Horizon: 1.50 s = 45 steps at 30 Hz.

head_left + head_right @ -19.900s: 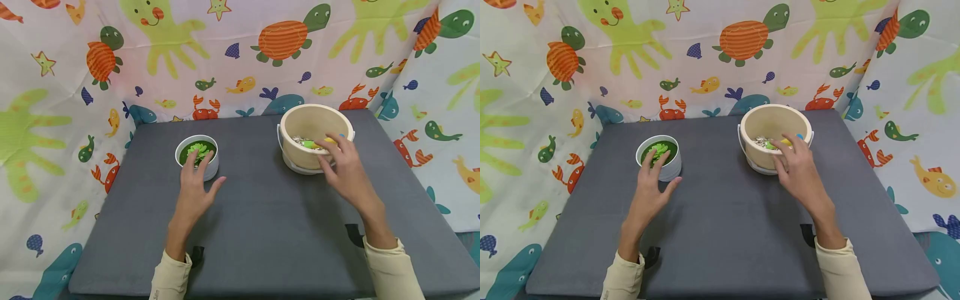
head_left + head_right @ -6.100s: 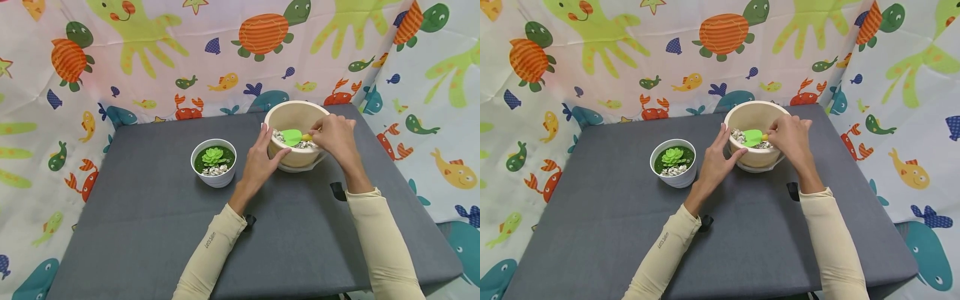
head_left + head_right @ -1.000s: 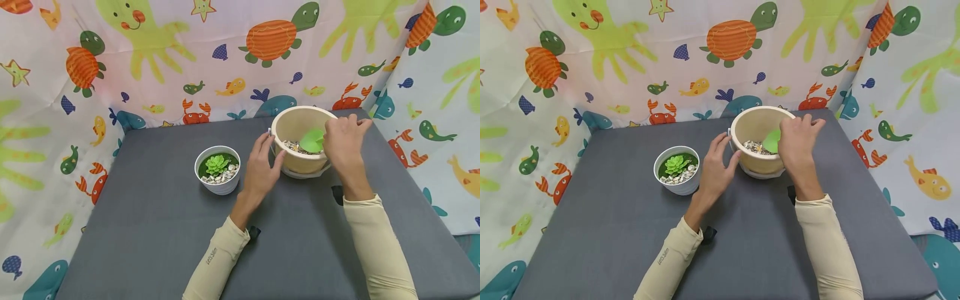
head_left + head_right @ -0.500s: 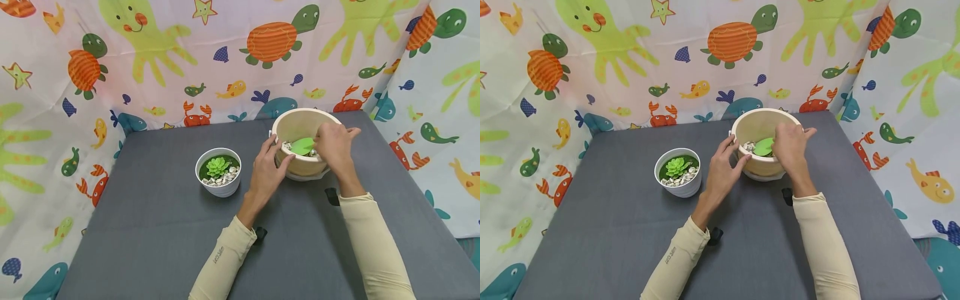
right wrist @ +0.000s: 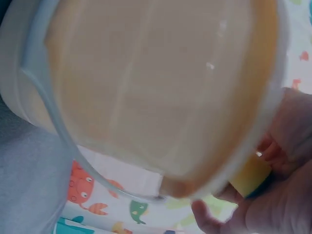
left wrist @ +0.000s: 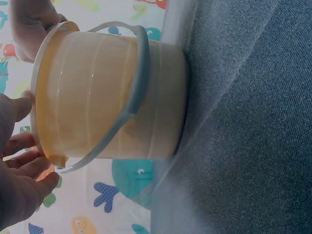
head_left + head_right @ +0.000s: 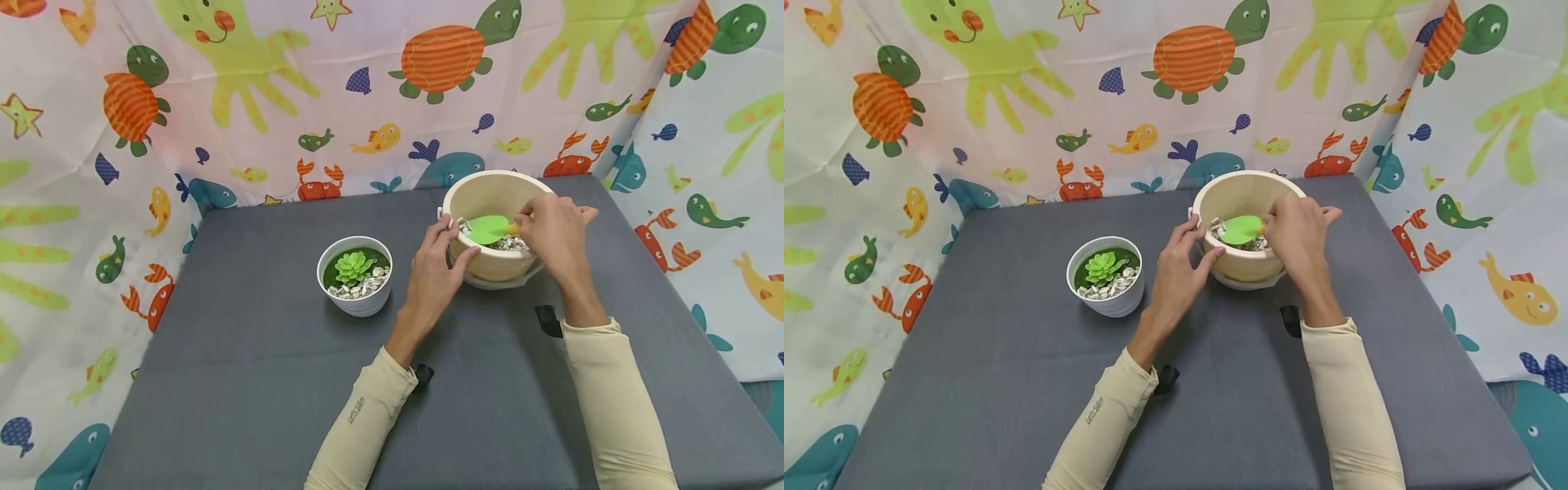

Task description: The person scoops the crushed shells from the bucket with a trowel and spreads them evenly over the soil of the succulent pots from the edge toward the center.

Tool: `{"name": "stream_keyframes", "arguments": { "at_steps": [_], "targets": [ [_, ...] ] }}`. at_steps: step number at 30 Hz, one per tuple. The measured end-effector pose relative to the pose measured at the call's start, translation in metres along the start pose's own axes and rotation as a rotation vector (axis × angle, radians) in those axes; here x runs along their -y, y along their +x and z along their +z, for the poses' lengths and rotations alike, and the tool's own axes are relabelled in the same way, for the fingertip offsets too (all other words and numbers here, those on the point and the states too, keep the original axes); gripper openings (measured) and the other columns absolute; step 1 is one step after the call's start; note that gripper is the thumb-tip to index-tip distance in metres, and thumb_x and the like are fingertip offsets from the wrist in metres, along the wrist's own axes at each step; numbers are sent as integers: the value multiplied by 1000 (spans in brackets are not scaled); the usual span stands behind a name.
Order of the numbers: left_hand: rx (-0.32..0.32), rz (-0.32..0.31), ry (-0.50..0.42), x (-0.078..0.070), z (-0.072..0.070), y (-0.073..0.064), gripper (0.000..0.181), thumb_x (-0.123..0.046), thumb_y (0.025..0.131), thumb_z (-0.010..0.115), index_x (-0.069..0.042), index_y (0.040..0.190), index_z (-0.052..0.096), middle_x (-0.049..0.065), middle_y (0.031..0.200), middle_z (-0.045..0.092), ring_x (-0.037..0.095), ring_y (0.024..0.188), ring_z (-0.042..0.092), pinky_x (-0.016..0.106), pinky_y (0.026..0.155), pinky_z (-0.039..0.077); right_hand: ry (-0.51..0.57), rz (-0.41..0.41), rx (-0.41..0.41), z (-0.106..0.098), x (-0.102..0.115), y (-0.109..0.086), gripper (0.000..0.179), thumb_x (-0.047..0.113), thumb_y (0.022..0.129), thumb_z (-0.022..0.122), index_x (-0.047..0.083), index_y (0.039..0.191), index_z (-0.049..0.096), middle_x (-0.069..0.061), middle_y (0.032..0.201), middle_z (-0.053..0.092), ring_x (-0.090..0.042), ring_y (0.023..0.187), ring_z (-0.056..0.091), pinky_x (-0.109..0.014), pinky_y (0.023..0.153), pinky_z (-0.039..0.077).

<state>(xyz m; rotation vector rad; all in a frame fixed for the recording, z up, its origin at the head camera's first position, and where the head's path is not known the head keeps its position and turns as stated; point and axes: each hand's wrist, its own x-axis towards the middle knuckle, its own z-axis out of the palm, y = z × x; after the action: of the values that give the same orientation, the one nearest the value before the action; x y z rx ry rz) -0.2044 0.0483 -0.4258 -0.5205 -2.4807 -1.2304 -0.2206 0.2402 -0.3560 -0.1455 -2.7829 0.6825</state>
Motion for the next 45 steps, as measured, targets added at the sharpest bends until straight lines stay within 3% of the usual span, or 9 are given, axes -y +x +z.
{"name": "stream_keyframes", "arguments": {
  "at_steps": [8, 23, 25, 27, 29, 31, 37, 45],
  "targets": [
    [-10, 6, 24, 3, 0, -1, 58, -33, 96, 76, -4, 143, 63, 12, 157, 54, 24, 148, 53, 37, 117, 47, 63, 31, 43, -13, 4, -7, 25, 14, 98, 68, -8, 106, 78, -31, 93, 74, -46, 95, 58, -68, 94, 26],
    [-15, 11, 13, 3, -2, -2, 57, -35, 98, 74, -6, 145, 62, 10, 158, 53, 21, 149, 51, 37, 118, 47, 146, 71, 17, -36, -3, -17, 34, 22, 101, 67, -7, 116, 75, -34, 109, 73, -45, 109, 58, -65, 97, 29],
    [-12, 20, 6, 3, -2, -1, 57, -35, 98, 73, -5, 145, 61, 10, 159, 52, 21, 149, 51, 38, 117, 47, 146, 92, 19, -39, -6, -19, 36, 23, 101, 67, -7, 118, 75, -34, 110, 73, -43, 105, 58, -60, 95, 38],
    [-8, 29, 0, 4, -2, -1, 57, -35, 98, 73, -5, 146, 61, 11, 158, 53, 22, 149, 51, 38, 117, 48, 148, 105, 15, -44, -8, -21, 37, 24, 101, 67, -8, 119, 74, -34, 110, 72, -41, 99, 58, -46, 82, 49],
    [-7, 39, 1, 5, -3, -1, 57, -33, 99, 74, -4, 146, 61, 11, 158, 53, 22, 149, 51, 37, 117, 48, 151, 110, 8, -48, -8, -22, 38, 25, 101, 68, -8, 119, 74, -34, 111, 72, -38, 94, 57, -29, 64, 48],
    [-3, 44, 3, 6, -5, 0, 56, -32, 99, 74, -5, 146, 61, 11, 158, 53, 22, 148, 52, 36, 117, 48, 157, 102, -11, -53, -7, -24, 38, 25, 101, 68, -8, 119, 74, -34, 111, 72, -35, 91, 57, -19, 56, 43],
    [-21, 28, -48, 4, -21, -5, 47, -29, 100, 73, -7, 140, 64, 13, 152, 57, 25, 143, 57, 38, 118, 49, 188, 53, -68, -65, 3, -31, 35, 22, 100, 68, -8, 116, 75, -34, 108, 73, -35, 91, 59, -11, 55, 39],
    [-95, -25, -74, 7, -50, -20, 46, -27, 100, 72, -8, 141, 65, 13, 150, 61, 27, 142, 58, 44, 118, 48, 241, 36, -71, -68, 13, -40, 39, 27, 100, 70, -8, 117, 75, -33, 110, 73, -35, 95, 62, -6, 57, 39]
  ]
}}
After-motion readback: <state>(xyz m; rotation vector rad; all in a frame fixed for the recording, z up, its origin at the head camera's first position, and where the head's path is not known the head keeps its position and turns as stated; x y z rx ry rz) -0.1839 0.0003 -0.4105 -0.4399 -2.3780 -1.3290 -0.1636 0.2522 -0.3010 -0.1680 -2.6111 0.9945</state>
